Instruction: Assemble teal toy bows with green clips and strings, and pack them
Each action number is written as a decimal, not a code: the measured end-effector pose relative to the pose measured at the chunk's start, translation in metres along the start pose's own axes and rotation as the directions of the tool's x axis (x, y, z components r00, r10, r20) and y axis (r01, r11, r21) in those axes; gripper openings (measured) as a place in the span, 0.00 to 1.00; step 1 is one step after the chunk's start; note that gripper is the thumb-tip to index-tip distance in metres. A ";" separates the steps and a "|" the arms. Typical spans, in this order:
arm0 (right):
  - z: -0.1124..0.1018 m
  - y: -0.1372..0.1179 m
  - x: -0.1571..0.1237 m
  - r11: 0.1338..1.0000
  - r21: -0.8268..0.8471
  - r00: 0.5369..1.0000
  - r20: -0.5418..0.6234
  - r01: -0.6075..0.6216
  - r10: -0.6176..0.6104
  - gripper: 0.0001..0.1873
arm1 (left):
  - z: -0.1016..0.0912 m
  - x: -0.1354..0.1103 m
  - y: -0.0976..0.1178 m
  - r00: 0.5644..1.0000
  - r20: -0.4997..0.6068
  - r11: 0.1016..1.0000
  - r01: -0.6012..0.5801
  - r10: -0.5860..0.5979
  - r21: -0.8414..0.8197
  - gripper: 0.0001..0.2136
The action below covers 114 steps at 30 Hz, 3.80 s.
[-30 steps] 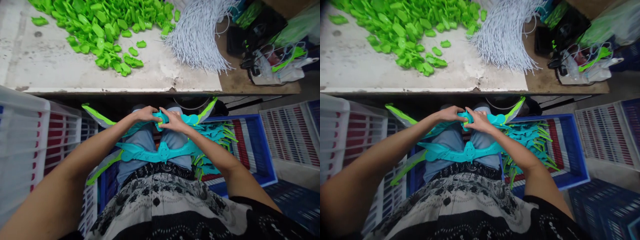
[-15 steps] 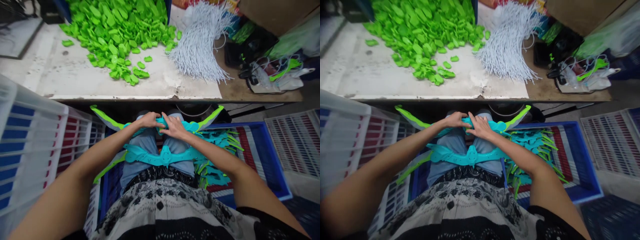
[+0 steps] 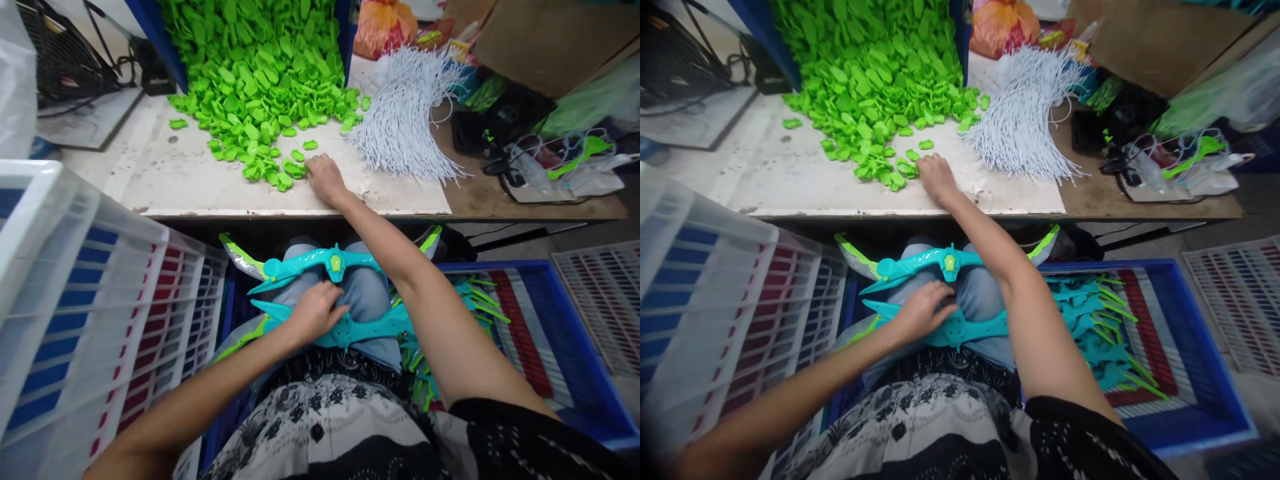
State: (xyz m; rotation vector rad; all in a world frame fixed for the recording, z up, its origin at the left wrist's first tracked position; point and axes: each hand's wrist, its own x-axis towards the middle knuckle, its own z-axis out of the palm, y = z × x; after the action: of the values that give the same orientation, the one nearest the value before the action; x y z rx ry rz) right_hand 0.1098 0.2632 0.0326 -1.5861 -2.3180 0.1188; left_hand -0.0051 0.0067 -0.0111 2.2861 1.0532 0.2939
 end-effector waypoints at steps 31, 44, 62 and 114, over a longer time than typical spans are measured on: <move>-0.046 -0.004 -0.272 0.906 0.211 0.895 0.187 0.366 -0.405 0.16 | 0.029 0.006 -0.031 0.720 0.694 0.336 0.660 -0.025 -0.672 0.23; -0.009 -0.033 -0.359 0.962 0.223 0.958 0.203 0.156 -0.202 0.16 | 0.036 0.005 -0.027 0.793 0.608 0.450 0.559 -0.043 -0.697 0.24; 0.000 -0.027 -0.351 0.969 0.245 0.918 0.389 -0.021 -0.078 0.34 | 0.043 0.010 -0.022 0.880 0.474 0.760 0.335 -0.041 -0.557 0.23; -0.041 -0.016 -0.087 0.991 0.091 0.994 -0.057 0.095 -0.090 0.12 | 0.045 -0.058 0.015 0.983 0.175 0.968 0.014 -0.059 0.250 0.38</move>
State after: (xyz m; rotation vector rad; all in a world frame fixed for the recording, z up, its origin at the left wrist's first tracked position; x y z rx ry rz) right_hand 0.1364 0.1727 0.0559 -1.4178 -2.3058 0.1600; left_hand -0.0145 -0.0640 -0.0352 2.4544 1.0872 -0.0657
